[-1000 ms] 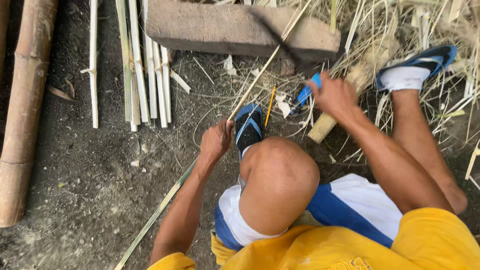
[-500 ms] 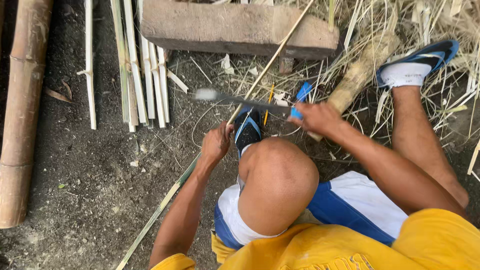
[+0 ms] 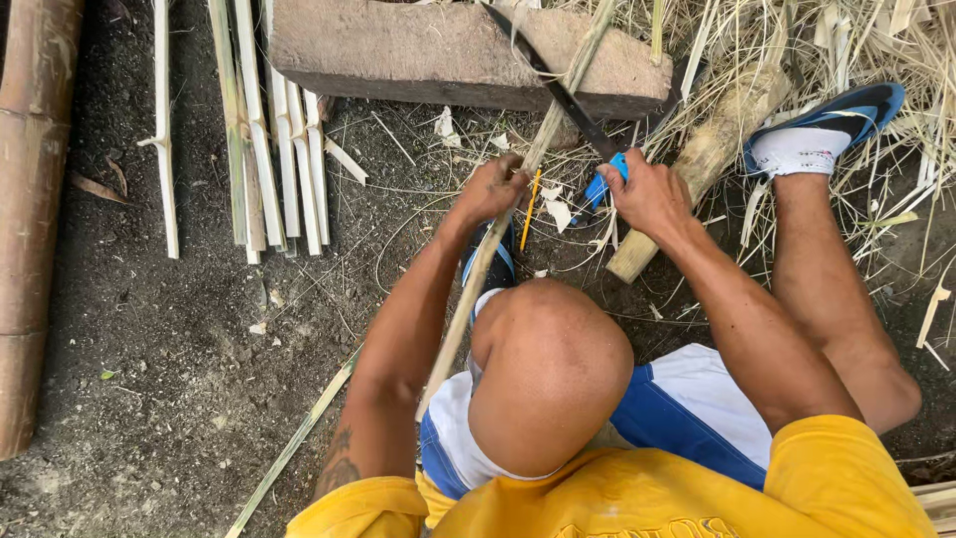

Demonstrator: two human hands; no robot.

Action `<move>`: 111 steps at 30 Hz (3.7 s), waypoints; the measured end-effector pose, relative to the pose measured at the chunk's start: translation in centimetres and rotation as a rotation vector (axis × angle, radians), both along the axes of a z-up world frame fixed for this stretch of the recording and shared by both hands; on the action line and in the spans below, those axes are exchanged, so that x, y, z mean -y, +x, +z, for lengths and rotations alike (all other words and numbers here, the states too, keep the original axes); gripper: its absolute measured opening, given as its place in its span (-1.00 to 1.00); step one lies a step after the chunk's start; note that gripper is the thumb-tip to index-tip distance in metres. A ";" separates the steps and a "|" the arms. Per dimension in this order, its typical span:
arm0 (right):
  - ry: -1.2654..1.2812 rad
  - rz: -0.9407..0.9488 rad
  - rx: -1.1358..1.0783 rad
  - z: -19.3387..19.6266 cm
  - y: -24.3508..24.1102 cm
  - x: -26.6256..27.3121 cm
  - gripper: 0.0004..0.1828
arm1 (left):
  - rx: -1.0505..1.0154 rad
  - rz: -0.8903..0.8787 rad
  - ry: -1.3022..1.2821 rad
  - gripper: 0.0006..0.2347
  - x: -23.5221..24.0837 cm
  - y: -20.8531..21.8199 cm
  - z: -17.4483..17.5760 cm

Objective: The person sits on the ground and uses a machete to split long bamboo strips into thinner pieces. They repeatedly position each strip against a wooden block and strike it with the machete to separate the layers, then place the finished pieces aside.

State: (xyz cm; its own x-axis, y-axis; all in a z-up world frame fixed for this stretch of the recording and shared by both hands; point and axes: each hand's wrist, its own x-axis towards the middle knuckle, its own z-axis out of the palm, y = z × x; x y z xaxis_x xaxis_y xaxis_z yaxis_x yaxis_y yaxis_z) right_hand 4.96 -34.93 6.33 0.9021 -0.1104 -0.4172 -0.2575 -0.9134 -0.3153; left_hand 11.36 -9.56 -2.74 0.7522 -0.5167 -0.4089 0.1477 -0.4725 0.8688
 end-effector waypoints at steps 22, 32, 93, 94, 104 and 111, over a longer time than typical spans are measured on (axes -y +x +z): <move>0.005 -0.043 -0.010 -0.2 0.9 2.7 -0.48 | -0.455 0.089 -0.491 -0.69 -3.1 -0.7 -1.1; -0.317 0.346 -0.153 1.7 2.1 2.5 -0.42 | 0.107 0.008 0.428 -0.71 -11.1 -10.5 4.1; -0.120 0.260 -0.054 -0.9 -2.4 -1.7 -0.40 | 0.100 0.187 0.262 -0.66 -10.4 -11.6 0.1; -0.117 0.261 -0.036 -1.0 -2.9 -1.9 -0.42 | 0.138 0.181 0.260 -0.66 -10.3 -11.6 -0.1; -0.047 -0.200 0.177 0.3 1.4 8.0 -0.49 | 0.148 0.241 0.409 -0.71 -14.7 -14.6 4.6; -0.096 0.403 -0.012 0.5 -4.8 -2.2 -0.42 | 0.337 0.097 0.561 -0.86 -8.7 -10.8 2.9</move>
